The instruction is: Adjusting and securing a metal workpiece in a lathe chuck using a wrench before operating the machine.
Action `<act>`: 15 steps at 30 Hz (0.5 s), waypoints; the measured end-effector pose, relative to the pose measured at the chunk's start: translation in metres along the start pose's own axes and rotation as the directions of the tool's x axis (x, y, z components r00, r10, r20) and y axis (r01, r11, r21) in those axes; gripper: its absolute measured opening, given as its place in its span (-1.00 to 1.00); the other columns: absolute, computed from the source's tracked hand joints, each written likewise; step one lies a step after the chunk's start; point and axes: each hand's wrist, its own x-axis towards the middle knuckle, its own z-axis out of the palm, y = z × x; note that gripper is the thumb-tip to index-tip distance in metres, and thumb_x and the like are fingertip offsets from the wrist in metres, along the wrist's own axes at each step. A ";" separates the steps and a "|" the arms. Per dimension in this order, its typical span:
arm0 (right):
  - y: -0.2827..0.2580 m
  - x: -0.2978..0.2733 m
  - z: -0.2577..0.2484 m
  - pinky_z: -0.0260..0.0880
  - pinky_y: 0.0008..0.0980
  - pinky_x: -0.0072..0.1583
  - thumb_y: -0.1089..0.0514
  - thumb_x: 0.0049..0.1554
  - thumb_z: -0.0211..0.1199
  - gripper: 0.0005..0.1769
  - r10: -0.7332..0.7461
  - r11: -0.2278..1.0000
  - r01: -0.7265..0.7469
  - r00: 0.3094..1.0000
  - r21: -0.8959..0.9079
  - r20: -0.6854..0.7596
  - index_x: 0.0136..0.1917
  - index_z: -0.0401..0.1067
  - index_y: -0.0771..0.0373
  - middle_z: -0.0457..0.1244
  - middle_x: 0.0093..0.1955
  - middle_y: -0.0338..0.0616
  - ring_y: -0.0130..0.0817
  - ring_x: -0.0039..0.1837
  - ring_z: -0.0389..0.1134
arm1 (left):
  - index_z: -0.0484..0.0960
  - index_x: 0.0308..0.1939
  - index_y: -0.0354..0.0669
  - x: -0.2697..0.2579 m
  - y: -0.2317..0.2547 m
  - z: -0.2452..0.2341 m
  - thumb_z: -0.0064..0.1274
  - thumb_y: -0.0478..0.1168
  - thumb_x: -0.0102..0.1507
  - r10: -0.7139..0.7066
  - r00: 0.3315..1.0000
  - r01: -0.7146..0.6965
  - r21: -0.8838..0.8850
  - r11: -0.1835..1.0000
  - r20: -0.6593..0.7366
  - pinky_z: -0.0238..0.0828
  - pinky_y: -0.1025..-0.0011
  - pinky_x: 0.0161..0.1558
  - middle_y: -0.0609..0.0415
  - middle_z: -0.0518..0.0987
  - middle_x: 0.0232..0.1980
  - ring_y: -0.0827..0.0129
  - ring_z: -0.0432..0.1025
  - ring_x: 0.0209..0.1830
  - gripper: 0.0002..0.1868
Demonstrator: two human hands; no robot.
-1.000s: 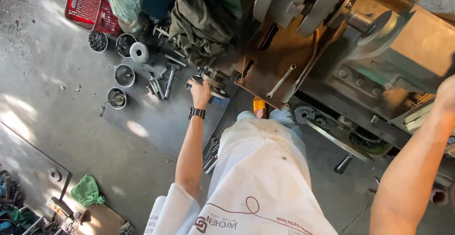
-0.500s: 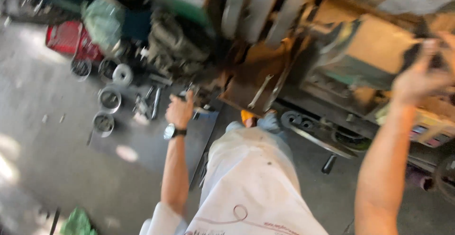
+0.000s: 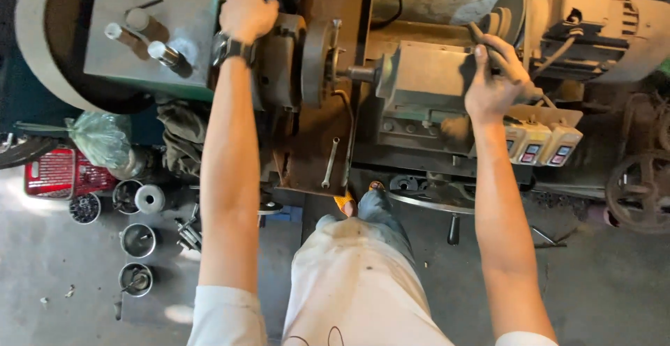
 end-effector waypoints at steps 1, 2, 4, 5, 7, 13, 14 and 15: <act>0.001 0.000 0.000 0.39 -0.23 -0.01 0.32 0.22 0.08 -0.83 -0.011 1.000 0.011 1.000 0.006 0.002 -0.04 0.38 0.54 0.28 -0.10 0.16 -0.11 -0.05 0.33 | 0.44 -0.13 -0.42 0.002 -0.012 0.009 -0.11 0.08 0.17 0.134 0.983 -0.139 -0.032 0.990 -0.122 0.29 -0.01 -0.20 -0.35 0.42 -0.12 -0.26 0.33 -0.16 -0.46; 0.003 0.000 0.000 0.39 -0.25 -0.03 0.30 0.23 0.08 -0.81 -0.021 1.000 0.021 1.000 0.012 0.004 -0.04 0.38 0.54 0.28 -0.11 0.15 -0.12 -0.07 0.33 | 0.47 -0.26 -0.46 0.004 -0.024 0.017 -0.11 0.05 0.21 0.259 0.934 -0.279 -0.047 0.959 -0.245 0.26 -0.02 -0.28 -0.40 0.43 -0.25 -0.29 0.31 -0.26 -0.50; 0.002 -0.001 0.001 0.39 -0.27 -0.02 0.31 0.21 0.09 -0.82 -0.007 0.999 0.007 1.000 0.040 -0.008 -0.04 0.38 0.54 0.28 -0.11 0.14 -0.14 -0.07 0.33 | 0.46 -0.26 -0.42 -0.040 -0.014 0.007 -0.08 0.01 0.25 0.275 0.883 -0.324 -0.070 0.944 -0.380 0.21 0.00 -0.36 -0.33 0.45 -0.33 -0.25 0.31 -0.33 -0.56; 0.002 -0.002 0.002 0.39 -0.29 -0.01 0.32 0.20 0.10 -0.83 0.008 0.997 -0.006 1.000 0.074 -0.024 -0.05 0.38 0.55 0.28 -0.11 0.13 -0.15 -0.06 0.32 | 0.45 -0.25 -0.39 -0.062 -0.010 0.001 -0.05 -0.03 0.28 0.279 0.813 -0.369 -0.081 0.926 -0.510 0.15 0.02 -0.44 -0.26 0.47 -0.41 -0.22 0.31 -0.39 -0.62; 0.001 -0.002 0.001 0.40 -0.26 0.00 0.31 0.20 0.10 -0.83 -0.002 0.999 0.003 1.000 0.054 -0.023 -0.04 0.38 0.54 0.28 -0.11 0.13 -0.13 -0.05 0.33 | 0.38 -0.10 -0.32 -0.114 0.002 -0.003 -0.08 -0.11 0.31 0.251 0.736 -0.455 -0.184 0.871 -0.628 0.23 0.22 -0.46 -0.12 0.51 -0.38 0.07 0.35 -0.46 -0.71; 0.003 -0.002 0.003 0.40 -0.28 0.01 0.30 0.20 0.11 -0.84 -0.016 1.000 0.017 0.999 0.026 -0.032 -0.05 0.38 0.51 0.29 -0.12 0.11 -0.15 -0.06 0.34 | 0.17 0.22 -0.18 -0.200 -0.028 0.086 -0.14 -0.31 0.29 -0.083 0.703 -0.400 -0.490 0.774 -0.706 0.31 0.16 0.06 -0.25 0.37 0.14 -0.13 0.33 0.11 -0.58; 0.003 -0.002 0.003 0.41 -0.28 0.00 0.30 0.21 0.11 -0.83 -0.029 1.000 0.030 0.999 0.010 -0.027 -0.05 0.38 0.52 0.29 -0.12 0.12 -0.14 -0.06 0.35 | 0.17 0.19 -0.23 -0.213 -0.035 0.102 -0.19 -0.39 0.23 -0.170 0.771 -0.265 -0.552 0.791 -0.614 0.27 0.15 0.00 -0.35 0.40 0.08 -0.19 0.34 0.03 -0.57; 0.002 -0.003 0.003 0.41 -0.28 0.00 0.30 0.21 0.11 -0.83 -0.029 1.000 0.029 0.999 0.011 -0.025 -0.05 0.38 0.52 0.29 -0.12 0.12 -0.14 -0.06 0.35 | 0.17 0.19 -0.23 -0.232 -0.043 0.110 -0.19 -0.39 0.23 -0.171 0.771 -0.264 -0.552 0.791 -0.613 0.27 0.15 0.00 -0.35 0.40 0.08 -0.19 0.34 0.03 -0.57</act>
